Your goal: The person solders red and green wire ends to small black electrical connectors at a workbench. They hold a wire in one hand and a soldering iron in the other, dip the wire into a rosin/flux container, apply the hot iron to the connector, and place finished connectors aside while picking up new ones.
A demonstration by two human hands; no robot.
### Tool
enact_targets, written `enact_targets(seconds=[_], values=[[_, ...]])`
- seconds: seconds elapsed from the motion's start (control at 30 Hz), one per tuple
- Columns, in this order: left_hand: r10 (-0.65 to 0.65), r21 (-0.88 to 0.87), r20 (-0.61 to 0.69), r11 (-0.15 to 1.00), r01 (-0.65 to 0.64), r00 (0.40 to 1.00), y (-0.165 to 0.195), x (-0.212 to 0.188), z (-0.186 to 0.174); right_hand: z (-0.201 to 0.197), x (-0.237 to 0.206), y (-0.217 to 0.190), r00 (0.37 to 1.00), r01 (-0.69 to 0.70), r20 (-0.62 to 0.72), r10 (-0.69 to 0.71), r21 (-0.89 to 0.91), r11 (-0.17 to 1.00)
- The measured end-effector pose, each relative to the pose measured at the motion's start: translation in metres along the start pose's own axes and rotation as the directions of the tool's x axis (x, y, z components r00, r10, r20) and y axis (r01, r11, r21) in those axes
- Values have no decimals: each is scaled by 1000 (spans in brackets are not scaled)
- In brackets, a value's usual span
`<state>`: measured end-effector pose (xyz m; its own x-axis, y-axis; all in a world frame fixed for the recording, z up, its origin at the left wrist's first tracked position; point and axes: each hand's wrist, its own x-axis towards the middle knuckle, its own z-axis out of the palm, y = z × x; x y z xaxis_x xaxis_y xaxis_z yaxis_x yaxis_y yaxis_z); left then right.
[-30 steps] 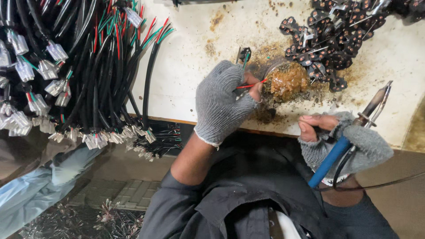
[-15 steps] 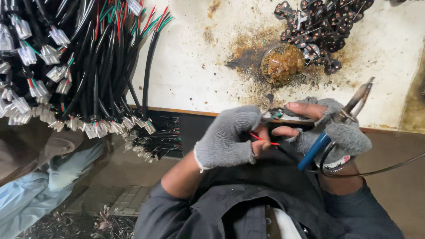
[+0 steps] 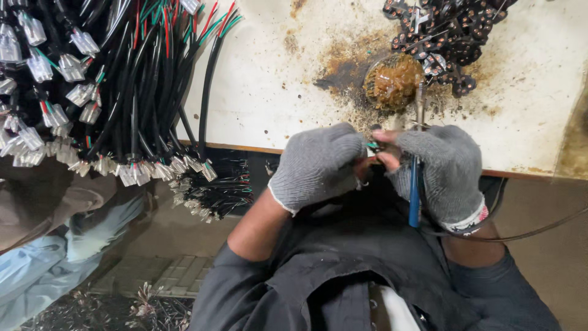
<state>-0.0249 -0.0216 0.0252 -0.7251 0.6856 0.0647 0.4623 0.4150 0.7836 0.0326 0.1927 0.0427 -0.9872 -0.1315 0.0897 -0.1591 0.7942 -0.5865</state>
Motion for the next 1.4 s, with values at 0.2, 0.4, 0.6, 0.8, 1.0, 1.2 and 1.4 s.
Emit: enact_targets(seconds=[0.2, 0.4, 0.6, 0.8, 1.0, 1.2, 1.4], values=[[-60, 28, -111, 998, 63, 992, -6, 2, 15, 8, -3, 7, 997, -22, -73, 24, 29, 999], [-91, 34, -67, 995, 93, 994, -7, 2, 12, 9, -4, 13, 1000, 3, -23, -3, -22, 1000], [-126, 84, -155, 987, 140, 980, -2, 6, 21, 12, -5, 13, 995, 73, -70, -77, -47, 996], [-91, 85, -192, 990, 109, 977, 2, 5, 22, 13, -9, 16, 975, 175, -126, -181, -58, 983], [-104, 125, -187, 984, 128, 977, 3, 5, 21, 7, -43, 35, 971, 210, -98, -219, -93, 973], [-95, 54, -149, 993, 104, 984, -2, 3, 19, 20, -54, 47, 957, 258, -166, -238, 104, 961], [-94, 70, -114, 992, 103, 989, -7, 1, 20, 14, -45, 39, 975, 216, -46, -218, -34, 976]])
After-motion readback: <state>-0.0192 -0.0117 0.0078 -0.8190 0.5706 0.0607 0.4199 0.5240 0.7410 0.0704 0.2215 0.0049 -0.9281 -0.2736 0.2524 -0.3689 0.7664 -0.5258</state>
